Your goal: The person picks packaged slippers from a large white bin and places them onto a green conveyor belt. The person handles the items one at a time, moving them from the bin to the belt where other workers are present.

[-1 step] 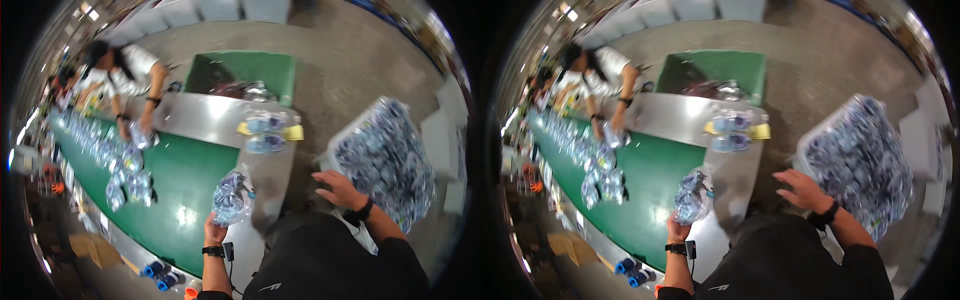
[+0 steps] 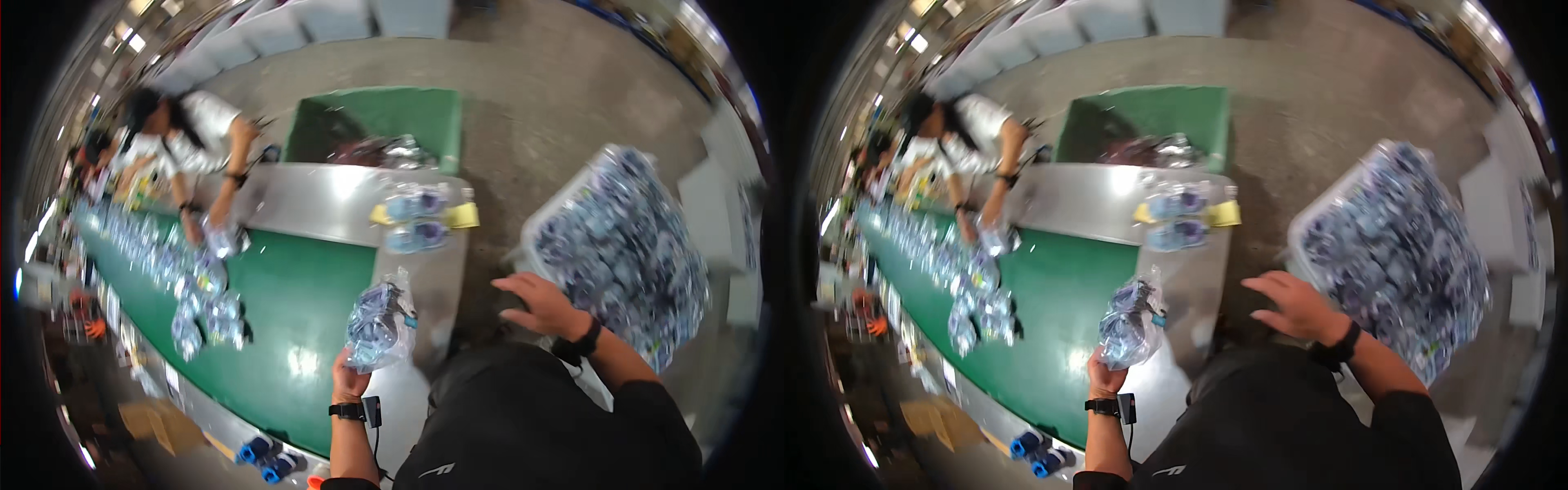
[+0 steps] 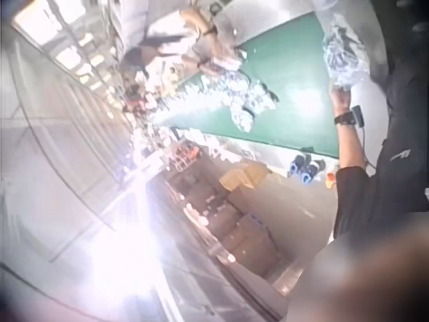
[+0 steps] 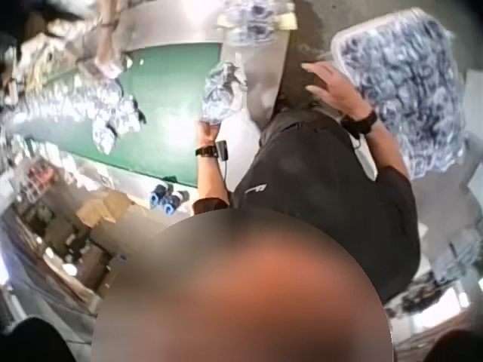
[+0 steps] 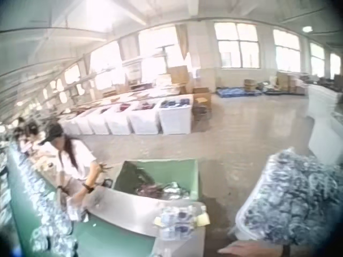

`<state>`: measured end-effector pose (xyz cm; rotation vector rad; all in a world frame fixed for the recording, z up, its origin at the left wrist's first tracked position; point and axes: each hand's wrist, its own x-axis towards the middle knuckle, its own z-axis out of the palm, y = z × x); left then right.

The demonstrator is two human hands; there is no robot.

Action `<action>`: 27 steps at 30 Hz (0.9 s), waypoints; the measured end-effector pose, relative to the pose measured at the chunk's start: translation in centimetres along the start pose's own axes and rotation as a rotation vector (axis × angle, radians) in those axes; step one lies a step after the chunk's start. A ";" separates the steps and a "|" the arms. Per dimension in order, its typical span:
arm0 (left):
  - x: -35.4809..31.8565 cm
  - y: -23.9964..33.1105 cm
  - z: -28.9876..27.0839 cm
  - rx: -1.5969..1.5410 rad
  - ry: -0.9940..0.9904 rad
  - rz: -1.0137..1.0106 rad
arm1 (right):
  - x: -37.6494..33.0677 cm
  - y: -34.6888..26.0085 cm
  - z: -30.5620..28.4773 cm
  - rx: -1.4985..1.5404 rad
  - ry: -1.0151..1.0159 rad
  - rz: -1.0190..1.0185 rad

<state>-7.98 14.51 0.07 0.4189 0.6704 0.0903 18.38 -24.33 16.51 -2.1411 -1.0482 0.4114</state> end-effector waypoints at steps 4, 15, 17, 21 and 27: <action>3.8 -2.9 8.2 0.153 -0.275 -0.312 | -2.5 -2.1 -3.1 -0.053 0.101 -0.256; 5.3 -25.3 27.4 0.478 -0.573 -0.876 | -25.7 6.5 -3.8 -0.029 0.503 0.065; 4.5 -27.7 28.1 0.736 -0.536 -0.780 | -31.5 7.0 -4.4 -0.046 0.571 0.229; 4.0 -29.5 28.3 0.951 -0.420 -0.629 | -42.2 8.1 -6.9 -0.217 0.758 0.610; 4.9 -27.8 24.7 1.149 -0.215 -0.384 | -54.8 13.1 -10.3 -0.563 1.141 1.075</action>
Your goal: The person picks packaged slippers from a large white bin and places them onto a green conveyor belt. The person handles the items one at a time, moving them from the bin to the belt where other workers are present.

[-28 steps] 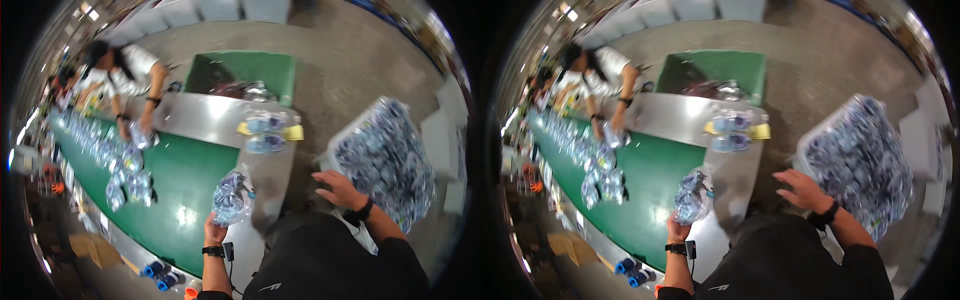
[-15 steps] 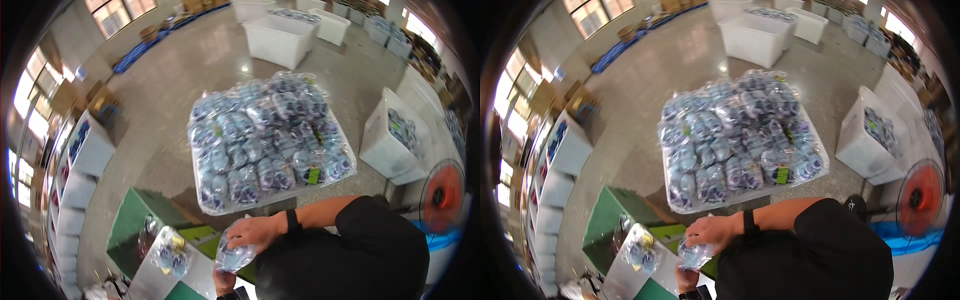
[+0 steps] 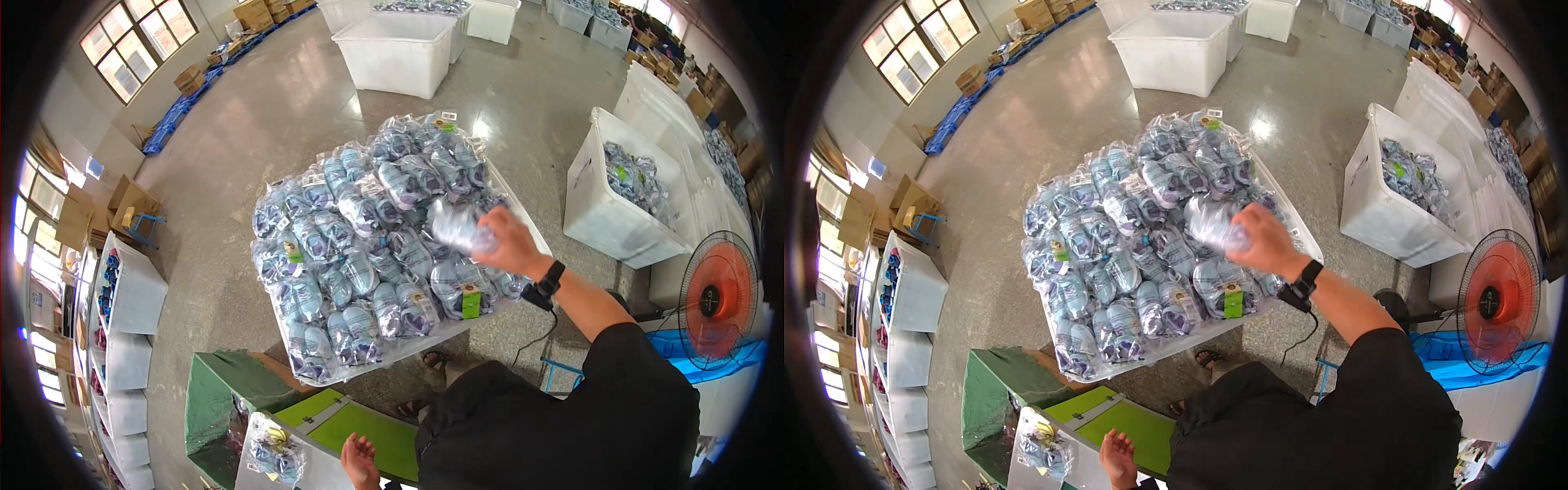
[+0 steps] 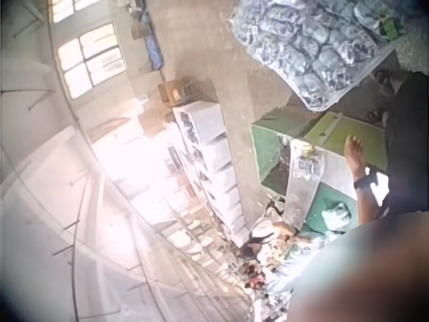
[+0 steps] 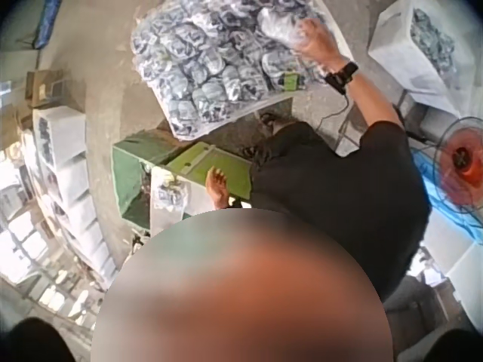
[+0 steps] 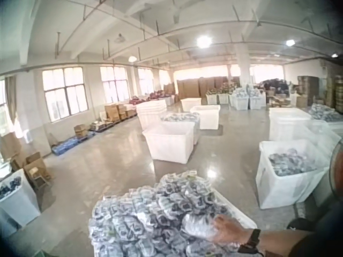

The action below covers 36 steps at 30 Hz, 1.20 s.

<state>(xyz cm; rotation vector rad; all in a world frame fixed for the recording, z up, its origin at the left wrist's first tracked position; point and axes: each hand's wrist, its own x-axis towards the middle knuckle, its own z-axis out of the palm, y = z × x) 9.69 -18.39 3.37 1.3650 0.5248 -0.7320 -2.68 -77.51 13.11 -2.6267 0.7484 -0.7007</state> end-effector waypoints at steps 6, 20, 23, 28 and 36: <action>-2.1 -3.0 -2.6 0.087 0.099 -0.020 | -0.2 9.2 7.0 -0.115 -0.063 0.195; -8.8 -8.2 -9.6 0.142 0.228 0.064 | -3.4 12.3 13.8 -0.135 -0.076 0.239; -8.7 -8.4 -11.1 0.153 0.365 -0.012 | -3.6 13.4 14.9 -0.112 -0.060 0.122; -10.1 -8.2 -15.5 0.234 0.416 0.016 | -1.9 12.3 17.6 -0.081 -0.108 -0.076; -13.3 -10.1 -28.9 0.213 0.608 0.181 | 2.2 -1.5 23.7 0.162 -0.433 -0.206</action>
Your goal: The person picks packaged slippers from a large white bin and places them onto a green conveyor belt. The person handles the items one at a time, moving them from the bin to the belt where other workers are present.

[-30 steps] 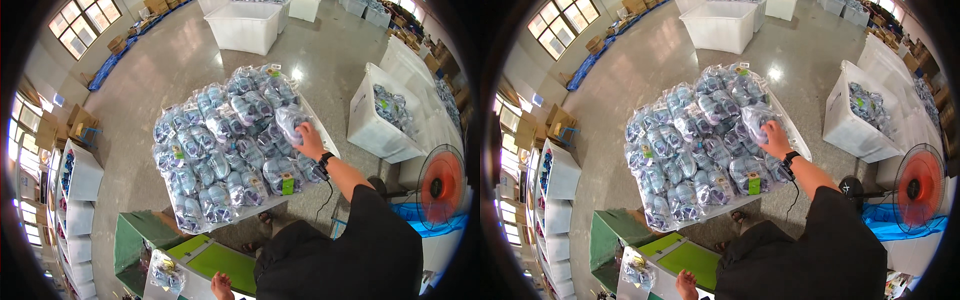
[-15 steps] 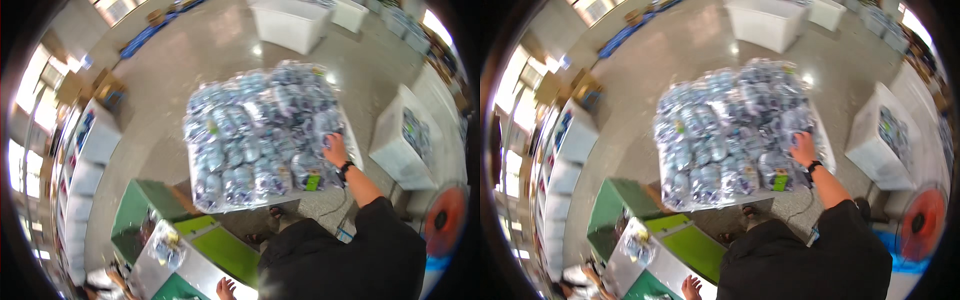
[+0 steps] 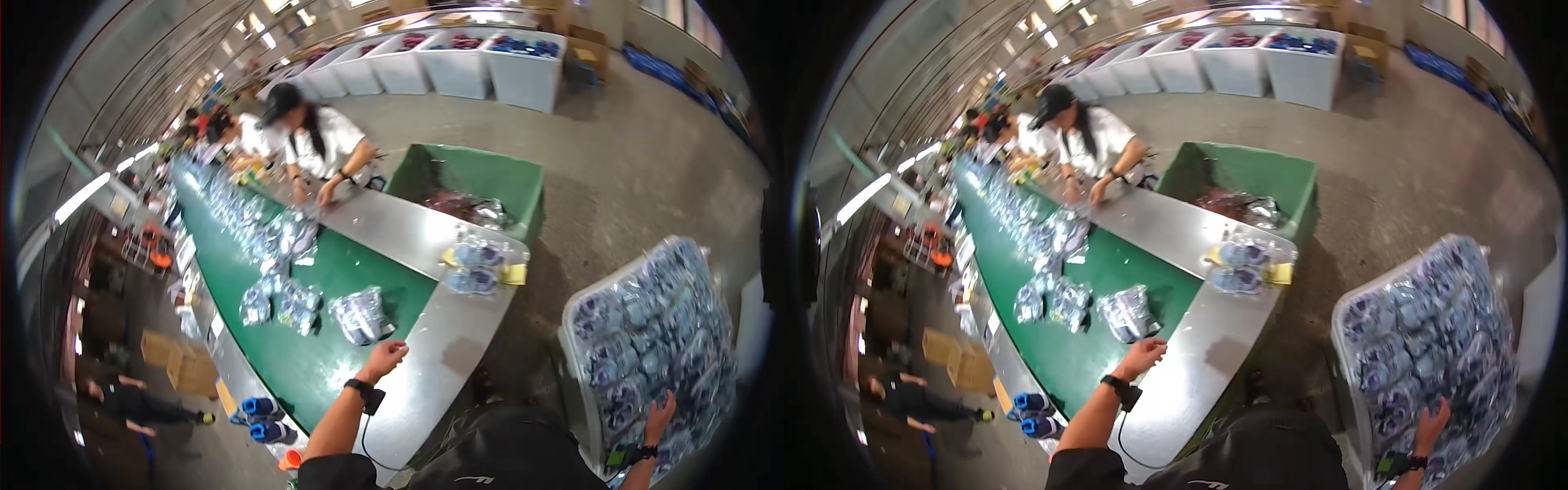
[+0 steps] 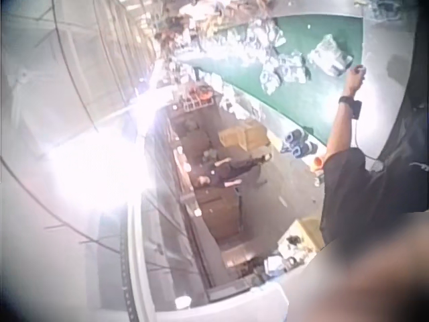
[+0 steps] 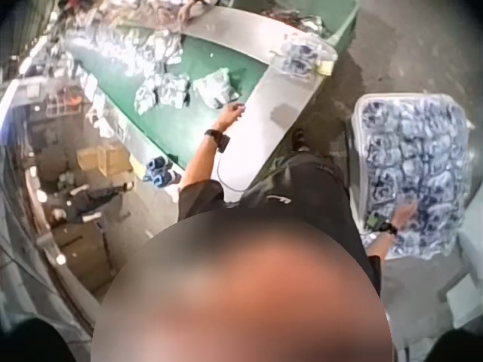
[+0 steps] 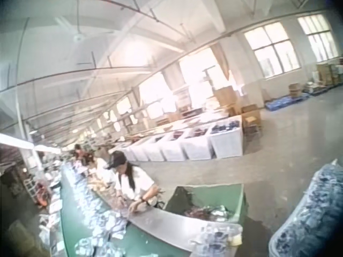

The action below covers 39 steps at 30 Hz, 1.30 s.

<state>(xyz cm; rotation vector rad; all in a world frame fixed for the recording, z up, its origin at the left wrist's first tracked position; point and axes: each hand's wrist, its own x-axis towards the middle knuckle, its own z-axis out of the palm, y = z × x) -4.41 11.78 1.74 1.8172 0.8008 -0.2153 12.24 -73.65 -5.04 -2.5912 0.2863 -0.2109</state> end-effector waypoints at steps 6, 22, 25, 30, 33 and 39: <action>5.8 -9.6 -9.6 -0.022 0.524 -0.026 | 3.5 -14.8 2.3 0.086 -0.192 -0.185; 12.2 -15.8 -9.7 -0.568 0.412 -0.406 | -1.1 -38.8 8.3 0.129 -0.439 -0.458; 9.9 -12.8 -4.5 -0.550 0.558 0.038 | -1.4 -45.8 9.7 0.145 -0.528 -0.541; 4.8 -4.2 1.5 -0.101 0.646 0.438 | -2.7 -56.2 11.6 0.269 -0.662 -0.840; 2.5 0.6 4.4 0.150 0.593 0.534 | -4.7 -60.0 11.9 0.333 -0.783 -1.024; -0.8 8.8 11.8 -0.276 0.261 0.560 | -8.5 -58.7 10.7 0.452 -0.793 -1.141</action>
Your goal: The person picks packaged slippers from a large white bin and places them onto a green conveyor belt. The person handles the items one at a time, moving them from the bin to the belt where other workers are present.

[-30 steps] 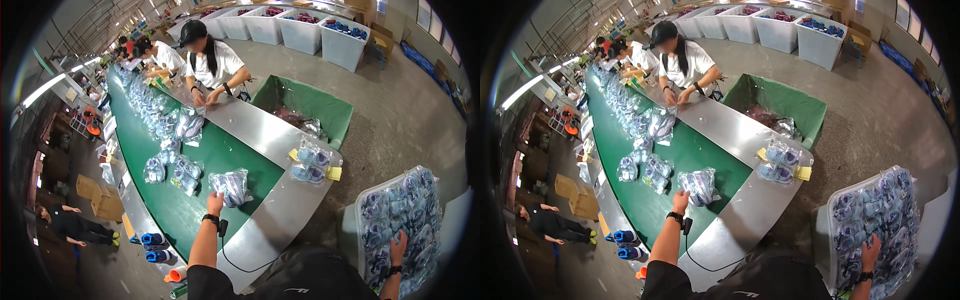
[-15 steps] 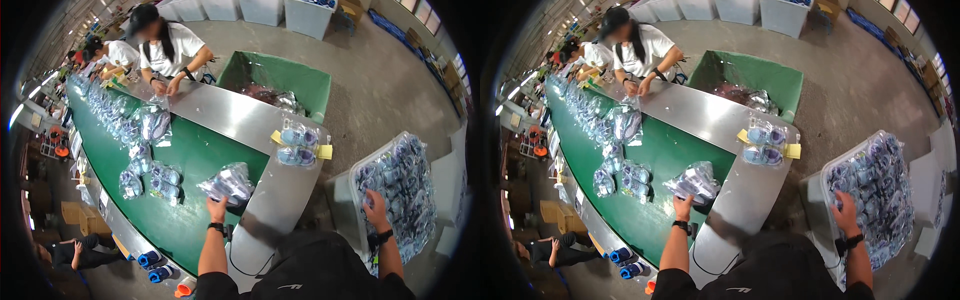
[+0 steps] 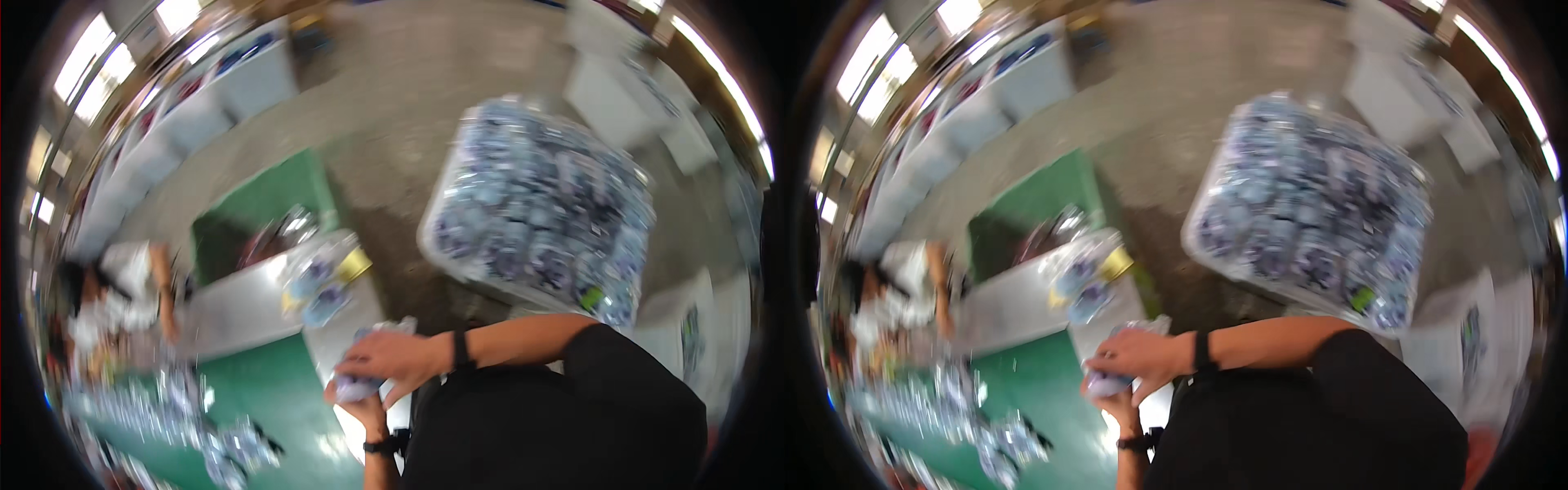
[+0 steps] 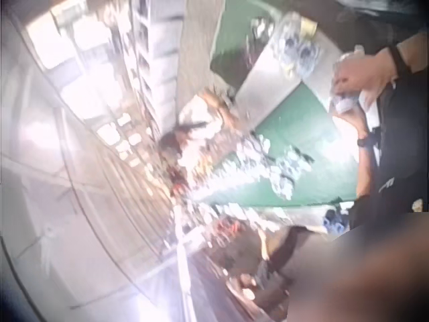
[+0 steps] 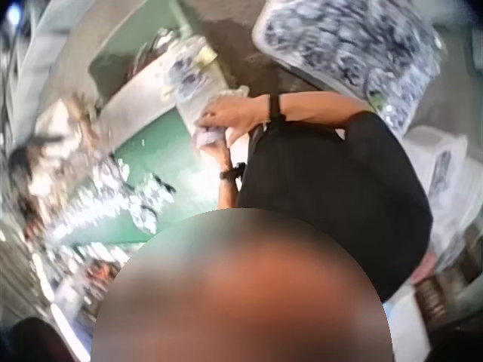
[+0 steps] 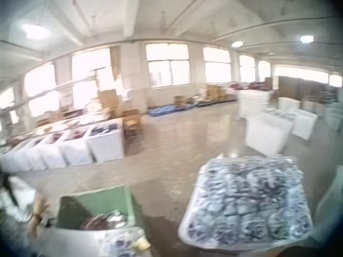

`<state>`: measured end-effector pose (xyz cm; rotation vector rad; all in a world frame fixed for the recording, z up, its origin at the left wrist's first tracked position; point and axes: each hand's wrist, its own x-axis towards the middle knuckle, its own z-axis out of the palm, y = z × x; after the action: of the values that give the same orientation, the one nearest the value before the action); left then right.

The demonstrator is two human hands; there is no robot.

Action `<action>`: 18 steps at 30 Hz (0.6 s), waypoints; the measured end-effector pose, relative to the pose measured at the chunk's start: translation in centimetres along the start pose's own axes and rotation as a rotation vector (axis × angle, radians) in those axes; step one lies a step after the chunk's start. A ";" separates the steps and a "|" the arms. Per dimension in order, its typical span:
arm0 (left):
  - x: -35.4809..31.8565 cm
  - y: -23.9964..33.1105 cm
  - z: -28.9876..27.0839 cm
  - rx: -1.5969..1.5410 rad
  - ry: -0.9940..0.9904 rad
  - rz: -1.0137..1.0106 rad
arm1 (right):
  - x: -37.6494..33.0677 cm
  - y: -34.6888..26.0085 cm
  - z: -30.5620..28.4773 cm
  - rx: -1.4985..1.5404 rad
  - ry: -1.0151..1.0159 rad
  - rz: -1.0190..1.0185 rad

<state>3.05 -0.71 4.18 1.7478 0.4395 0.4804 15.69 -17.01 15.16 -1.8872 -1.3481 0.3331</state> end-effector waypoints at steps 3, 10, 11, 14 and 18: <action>-0.6 2.6 4.4 -0.146 -0.248 -0.122 | -3.8 0.8 0.0 -0.145 0.042 0.214; -2.0 5.3 10.3 0.222 -0.774 0.032 | -17.9 3.4 -3.0 -0.032 0.403 0.387; -2.1 5.6 11.1 0.202 -0.854 0.013 | -20.4 3.3 -3.7 -0.025 0.436 0.438; -2.0 6.4 12.9 0.302 -0.920 0.057 | -28.3 2.6 -6.6 -0.052 0.565 0.641; -2.3 6.3 13.3 0.346 -0.888 0.003 | -38.6 1.7 -11.7 -0.349 0.731 0.858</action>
<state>8.48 -14.20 7.41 2.0859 -0.1297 -0.4099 8.36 -56.64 13.33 -2.4581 -0.0730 -0.2008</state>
